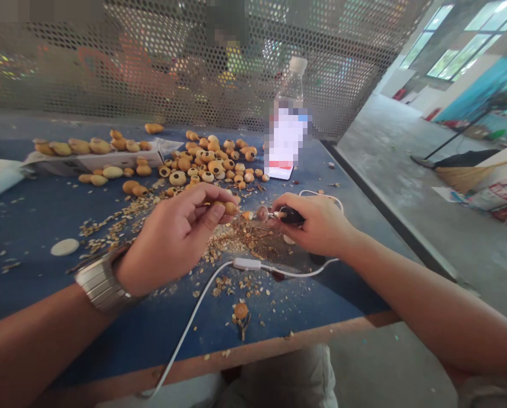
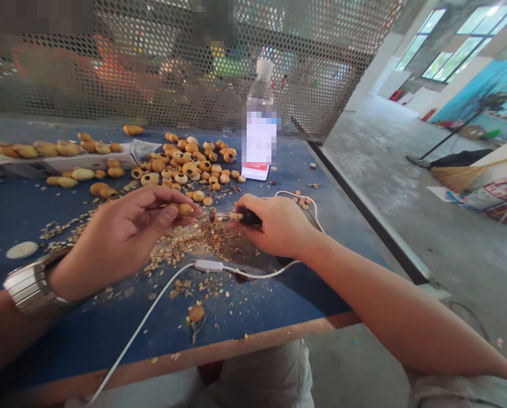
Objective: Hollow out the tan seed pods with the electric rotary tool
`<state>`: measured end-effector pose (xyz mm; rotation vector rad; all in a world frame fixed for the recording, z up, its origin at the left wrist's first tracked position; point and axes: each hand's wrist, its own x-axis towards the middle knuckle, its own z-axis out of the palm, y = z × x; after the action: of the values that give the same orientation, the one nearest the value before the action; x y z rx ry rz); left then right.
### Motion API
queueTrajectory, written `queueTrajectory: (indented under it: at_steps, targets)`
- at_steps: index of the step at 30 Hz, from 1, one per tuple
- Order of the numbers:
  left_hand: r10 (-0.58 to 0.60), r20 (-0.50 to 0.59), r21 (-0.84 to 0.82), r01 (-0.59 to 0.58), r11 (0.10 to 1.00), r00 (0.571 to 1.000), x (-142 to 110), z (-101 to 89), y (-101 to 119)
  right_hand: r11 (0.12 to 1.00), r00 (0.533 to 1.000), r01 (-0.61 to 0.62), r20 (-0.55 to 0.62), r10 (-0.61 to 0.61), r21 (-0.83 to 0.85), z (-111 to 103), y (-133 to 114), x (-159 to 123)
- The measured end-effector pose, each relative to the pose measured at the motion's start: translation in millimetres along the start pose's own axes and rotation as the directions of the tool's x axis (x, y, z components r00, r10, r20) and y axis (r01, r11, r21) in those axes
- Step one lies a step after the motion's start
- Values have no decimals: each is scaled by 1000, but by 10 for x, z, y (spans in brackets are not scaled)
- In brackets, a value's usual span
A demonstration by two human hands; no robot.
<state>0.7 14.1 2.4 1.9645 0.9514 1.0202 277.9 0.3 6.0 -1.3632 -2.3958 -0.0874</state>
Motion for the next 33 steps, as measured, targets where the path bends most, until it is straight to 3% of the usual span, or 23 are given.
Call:
queueTrajectory:
  at_steps: [4, 8, 13, 17, 21, 26, 29, 33]
  targets:
    - [-34, 46, -80, 37, 996, 998, 1, 3, -10, 999, 998, -17, 59, 19, -40, 10, 12, 8]
    - [-26, 54, 52, 23, 998, 998, 6, 1, -11, 997, 992, -44, 114, 51, -67, -3, 12, 9]
    - [3, 69, 101, -10, 995, 998, -14, -4, -53, 999, 984, -52, 169, 53, -7, -11, -18, 9]
    - [70, 121, 306, -104, 946, 990, -37, -29, -4, 993, 984, -109, 148, 102, 39, 13, -29, 29]
    - [175, 269, 361, -268, 893, 947, -54, -8, 48, 973, 980, -184, 103, 171, 140, 31, -26, 47]
    - [189, 450, 424, -395, 815, 873, -82, 76, -14, 953, 979, -203, 82, 189, 225, 38, -37, 53]
    - [216, 489, 436, -451, 779, 845, -81, 112, -44, 950, 979, -201, 74, 189, 240, 40, -41, 57]
    - [247, 478, 476, -485, 733, 843, -58, 149, -63, 948, 979, -201, 90, 184, 248, 36, -51, 53]
